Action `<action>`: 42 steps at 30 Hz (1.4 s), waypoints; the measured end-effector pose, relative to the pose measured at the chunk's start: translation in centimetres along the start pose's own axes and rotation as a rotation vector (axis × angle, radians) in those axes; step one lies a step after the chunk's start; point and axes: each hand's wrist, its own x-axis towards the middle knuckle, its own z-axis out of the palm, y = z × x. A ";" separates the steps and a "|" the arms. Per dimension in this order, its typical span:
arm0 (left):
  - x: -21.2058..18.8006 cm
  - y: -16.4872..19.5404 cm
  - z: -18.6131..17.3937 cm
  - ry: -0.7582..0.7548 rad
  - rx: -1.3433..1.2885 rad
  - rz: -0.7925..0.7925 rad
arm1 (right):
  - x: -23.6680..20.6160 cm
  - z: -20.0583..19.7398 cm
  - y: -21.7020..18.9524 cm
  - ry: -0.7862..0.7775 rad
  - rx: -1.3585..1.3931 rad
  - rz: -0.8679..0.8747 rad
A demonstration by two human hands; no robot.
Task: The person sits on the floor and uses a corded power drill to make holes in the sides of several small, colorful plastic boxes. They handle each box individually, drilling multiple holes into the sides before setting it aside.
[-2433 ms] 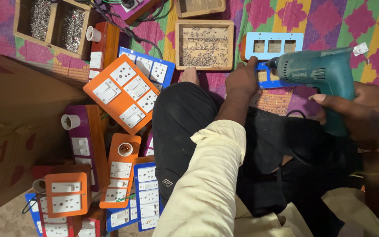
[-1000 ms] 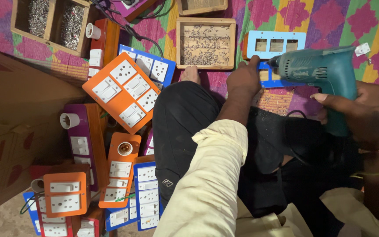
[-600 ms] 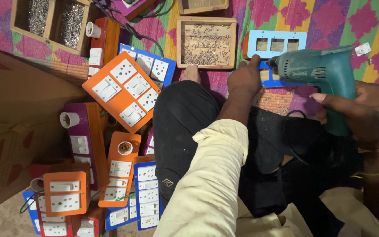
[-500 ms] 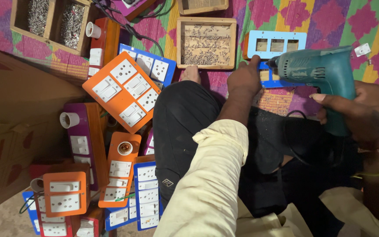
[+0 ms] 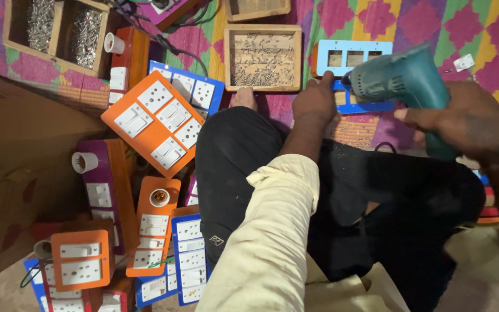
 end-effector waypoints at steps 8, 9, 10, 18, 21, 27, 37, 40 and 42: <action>0.0 0.4 -0.8 -0.043 0.000 -0.015 | 2.3 -1.0 -2.0 -0.050 -0.159 0.080; 0.0 0.4 -0.9 -0.051 0.012 -0.016 | 2.2 -1.0 -1.8 -0.044 -0.163 0.079; -0.1 0.4 -0.9 -0.063 0.025 -0.022 | 2.1 -0.9 -1.6 -0.043 -0.168 0.079; 0.0 0.1 -0.4 0.013 -0.008 0.002 | -0.7 0.1 -0.1 0.031 0.096 0.037; -0.1 0.2 -0.7 -0.020 0.001 -0.009 | -1.2 0.5 -0.2 0.091 0.076 0.061; -0.4 0.4 -1.4 -0.028 -0.017 -0.021 | -1.6 0.9 0.6 0.103 0.196 -0.002; -0.7 0.4 -1.7 -0.069 0.023 -0.018 | -1.8 1.2 5.2 0.083 0.509 -0.063; -0.9 0.6 -1.8 0.008 0.023 -0.011 | -1.6 1.2 6.0 -0.008 0.541 -0.045; -0.9 0.6 -2.0 -0.027 0.027 -0.016 | -1.5 1.5 6.1 -0.013 0.598 -0.130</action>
